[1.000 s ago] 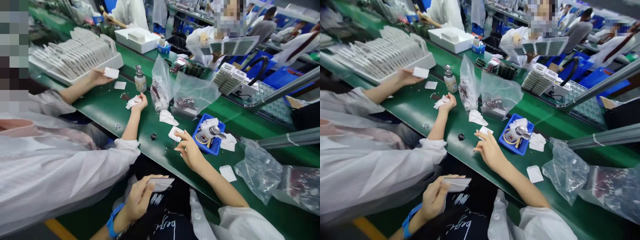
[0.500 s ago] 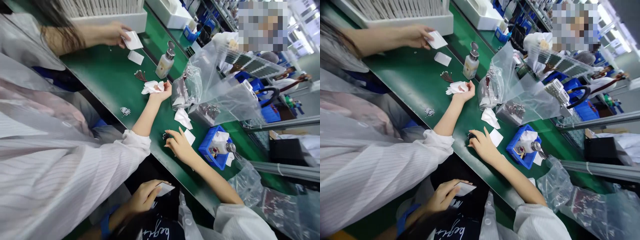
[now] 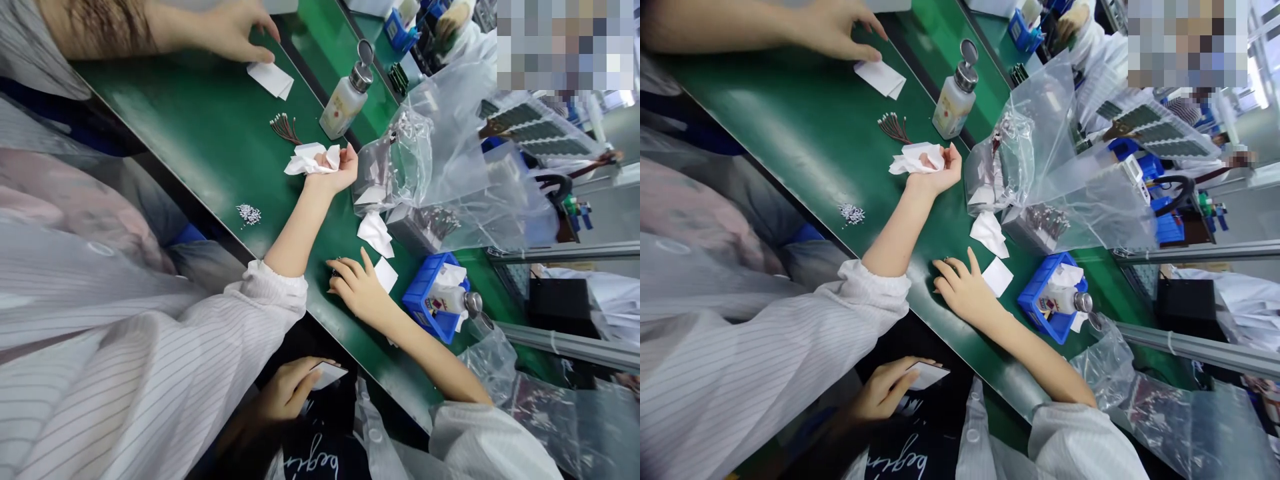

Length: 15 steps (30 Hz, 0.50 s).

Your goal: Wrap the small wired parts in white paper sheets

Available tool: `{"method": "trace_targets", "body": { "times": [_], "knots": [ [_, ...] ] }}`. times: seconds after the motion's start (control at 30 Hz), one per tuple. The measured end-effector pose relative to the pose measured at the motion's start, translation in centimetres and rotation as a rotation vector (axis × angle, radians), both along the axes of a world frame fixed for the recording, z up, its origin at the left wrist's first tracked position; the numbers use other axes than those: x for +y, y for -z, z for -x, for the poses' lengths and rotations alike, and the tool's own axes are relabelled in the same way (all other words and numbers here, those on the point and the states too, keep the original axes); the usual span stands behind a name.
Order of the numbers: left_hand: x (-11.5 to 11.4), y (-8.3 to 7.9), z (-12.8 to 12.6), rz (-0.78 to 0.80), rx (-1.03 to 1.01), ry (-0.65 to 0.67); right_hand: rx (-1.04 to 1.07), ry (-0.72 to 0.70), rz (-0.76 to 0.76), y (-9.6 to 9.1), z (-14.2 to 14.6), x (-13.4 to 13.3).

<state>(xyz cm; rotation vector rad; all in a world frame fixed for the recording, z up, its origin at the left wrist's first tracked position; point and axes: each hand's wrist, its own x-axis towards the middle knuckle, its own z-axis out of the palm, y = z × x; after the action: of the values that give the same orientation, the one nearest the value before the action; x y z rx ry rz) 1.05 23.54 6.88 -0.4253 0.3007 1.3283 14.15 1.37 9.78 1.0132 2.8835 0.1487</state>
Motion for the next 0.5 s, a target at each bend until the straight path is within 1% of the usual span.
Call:
{"method": "trace_targets", "body": {
  "times": [0.1, 0.2, 0.4, 0.5],
  "knots": [
    [0.6, 0.3, -0.1, 0.047, -0.16, 0.037, -0.033, 0.007, 0.008, 0.2, -0.1, 0.1],
    [0.7, 0.4, -0.1, 0.071, -0.226, 0.048, -0.051, 0.014, 0.019, 0.5, -0.4, 0.1],
    [0.8, 0.6, -0.3, 0.043, -0.173, 0.061, 0.001, 0.033, -0.005, 1.1, -1.2, 0.2],
    [0.9, 0.7, -0.4, 0.039, -0.169, 0.044, 0.032, 0.075, 0.031, 1.6, -1.7, 0.0]
  ]
}}
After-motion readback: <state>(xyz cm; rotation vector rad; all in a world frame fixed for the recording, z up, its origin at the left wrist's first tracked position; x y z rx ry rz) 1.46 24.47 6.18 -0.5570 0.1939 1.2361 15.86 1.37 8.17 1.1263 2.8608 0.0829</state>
